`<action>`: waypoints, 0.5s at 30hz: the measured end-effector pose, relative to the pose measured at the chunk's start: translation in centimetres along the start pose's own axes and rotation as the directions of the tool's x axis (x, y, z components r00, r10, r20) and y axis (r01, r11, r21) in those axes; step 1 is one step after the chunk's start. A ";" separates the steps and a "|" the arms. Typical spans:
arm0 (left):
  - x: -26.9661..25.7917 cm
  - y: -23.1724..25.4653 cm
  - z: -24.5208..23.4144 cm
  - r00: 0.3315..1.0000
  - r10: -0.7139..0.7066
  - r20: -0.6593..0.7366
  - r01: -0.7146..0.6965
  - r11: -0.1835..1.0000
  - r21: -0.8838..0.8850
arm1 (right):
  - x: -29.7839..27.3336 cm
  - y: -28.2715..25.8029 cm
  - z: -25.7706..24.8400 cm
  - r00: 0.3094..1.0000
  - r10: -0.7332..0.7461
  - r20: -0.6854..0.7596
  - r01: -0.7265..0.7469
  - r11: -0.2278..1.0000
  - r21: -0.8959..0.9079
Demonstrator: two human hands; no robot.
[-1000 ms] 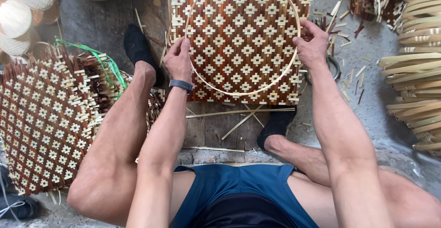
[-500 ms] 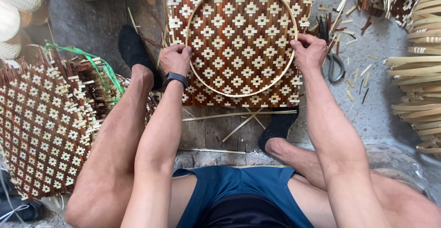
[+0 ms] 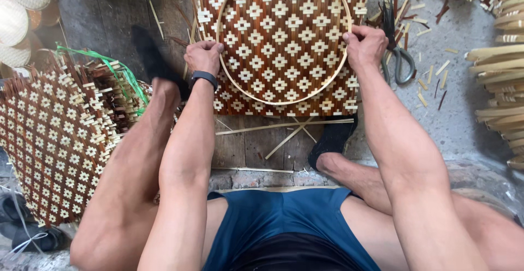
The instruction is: The person trims the excess woven bamboo strips from the edge of a round basket using shears. They repeatedly place a wooden block inside the basket to hold the shape, cut the protruding strips, and then remove the block to inspect the finished edge.
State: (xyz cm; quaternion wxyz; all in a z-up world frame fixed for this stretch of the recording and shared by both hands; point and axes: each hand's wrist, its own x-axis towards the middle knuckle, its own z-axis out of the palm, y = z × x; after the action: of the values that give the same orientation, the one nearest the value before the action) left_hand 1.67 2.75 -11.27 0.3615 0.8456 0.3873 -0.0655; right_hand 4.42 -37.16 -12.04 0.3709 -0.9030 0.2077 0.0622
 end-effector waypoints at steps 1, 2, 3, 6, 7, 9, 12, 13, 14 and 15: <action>-0.1 -0.3 0.0 1.000 0.027 0.000 -0.027 0.999 -0.035 | 0.0 0.1 0.0 1.000 -0.001 -0.014 0.001 1.000 0.001; 0.1 -0.2 0.1 0.999 0.043 -0.014 -0.043 0.999 -0.003 | 0.2 0.1 0.0 0.999 -0.024 -0.032 0.023 0.999 -0.026; 0.2 -0.1 0.1 0.998 0.059 -0.028 -0.058 0.998 0.029 | 0.3 0.1 0.1 0.998 -0.047 -0.050 0.045 0.998 -0.053; 0.1 -0.2 0.4 0.999 0.040 -0.024 -0.039 0.998 0.057 | 0.3 0.8 0.3 0.998 -0.007 -0.058 0.005 0.999 -0.038; 0.2 -0.2 0.2 1.000 0.025 -0.017 -0.025 0.998 0.051 | 0.2 0.7 0.5 0.998 0.020 -0.057 -0.021 1.000 -0.016; 0.3 -0.2 0.1 0.999 0.051 -0.011 -0.050 0.997 0.060 | 0.1 0.5 0.3 0.998 0.017 -0.054 -0.017 1.000 0.004; 0.5 -1.2 0.0 0.997 0.079 0.014 -0.080 0.997 0.010 | -0.3 0.2 -0.4 0.997 0.075 -0.002 -0.075 0.997 0.010; 0.7 -1.5 0.0 0.995 0.093 0.024 -0.092 0.996 -0.015 | -0.5 0.1 -0.5 0.994 0.107 0.021 -0.107 0.994 0.012; 1.0 -1.8 -0.1 0.996 0.085 0.034 -0.084 0.996 -0.027 | -0.5 0.0 -0.3 0.996 0.083 0.018 -0.084 0.996 0.020; 1.3 -2.0 0.0 0.996 0.076 0.043 -0.075 0.996 -0.039 | -0.4 0.0 -0.4 0.998 0.060 0.015 -0.060 0.998 0.027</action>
State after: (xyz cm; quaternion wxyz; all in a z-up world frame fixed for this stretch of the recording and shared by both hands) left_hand 1.18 4.46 -12.87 0.3882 0.8510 0.3479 -0.0633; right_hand 3.99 -37.31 -11.66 0.3829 -0.8907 0.2329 0.0766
